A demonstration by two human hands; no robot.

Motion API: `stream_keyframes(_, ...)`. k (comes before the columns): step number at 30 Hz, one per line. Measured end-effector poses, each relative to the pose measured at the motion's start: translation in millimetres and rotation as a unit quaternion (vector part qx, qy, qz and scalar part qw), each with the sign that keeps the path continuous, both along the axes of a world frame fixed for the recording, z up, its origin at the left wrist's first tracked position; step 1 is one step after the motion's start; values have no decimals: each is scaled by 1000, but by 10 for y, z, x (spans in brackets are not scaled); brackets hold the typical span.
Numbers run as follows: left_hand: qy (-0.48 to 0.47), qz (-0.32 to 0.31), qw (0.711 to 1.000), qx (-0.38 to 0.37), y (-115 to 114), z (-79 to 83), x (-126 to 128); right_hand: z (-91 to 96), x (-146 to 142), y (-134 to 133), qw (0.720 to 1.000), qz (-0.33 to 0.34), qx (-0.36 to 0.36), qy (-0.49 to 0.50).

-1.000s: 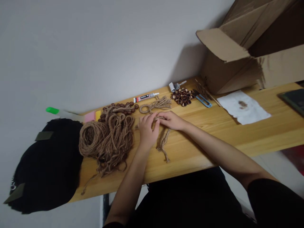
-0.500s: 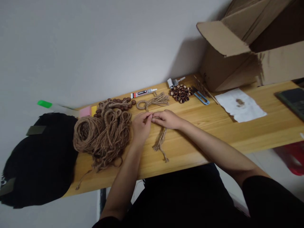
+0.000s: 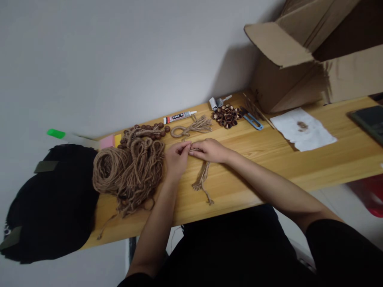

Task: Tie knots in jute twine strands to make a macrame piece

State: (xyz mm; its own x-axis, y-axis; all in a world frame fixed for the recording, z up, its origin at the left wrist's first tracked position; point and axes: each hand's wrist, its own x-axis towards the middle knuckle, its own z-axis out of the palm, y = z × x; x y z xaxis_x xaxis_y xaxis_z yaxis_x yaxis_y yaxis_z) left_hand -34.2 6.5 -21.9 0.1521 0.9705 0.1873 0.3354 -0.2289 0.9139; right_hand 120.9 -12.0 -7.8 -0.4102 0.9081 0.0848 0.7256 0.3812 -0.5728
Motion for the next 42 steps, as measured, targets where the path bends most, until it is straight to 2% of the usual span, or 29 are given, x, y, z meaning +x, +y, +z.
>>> stream_keyframes(12,-21,24,998,-50,-9,5,24,20,25,7,1000,17,-2,1)
stream_keyframes(17,-59,8,996,-65,17,-19,27,15,29,16,1000,21,-18,7)
stream_keyframes(23,-66,-6,996,-61,32,42,21,-50,64,59,994,35,-35,93)
stream_keyframes(27,-54,-2,998,-37,38,68,-4,-89,92,101,975,59,-60,204)
stream_keyframes(29,-40,-5,999,-18,28,78,-13,-91,96,110,969,59,-71,229)
stream_keyframes(33,35,-23,996,82,-5,102,-28,-91,95,106,971,57,-64,225)
stream_keyframes(36,92,-64,982,154,-19,121,-36,-102,94,102,974,54,-50,212)
stream_keyframes(42,142,-80,972,171,-26,147,-41,-116,85,100,982,38,-31,182)
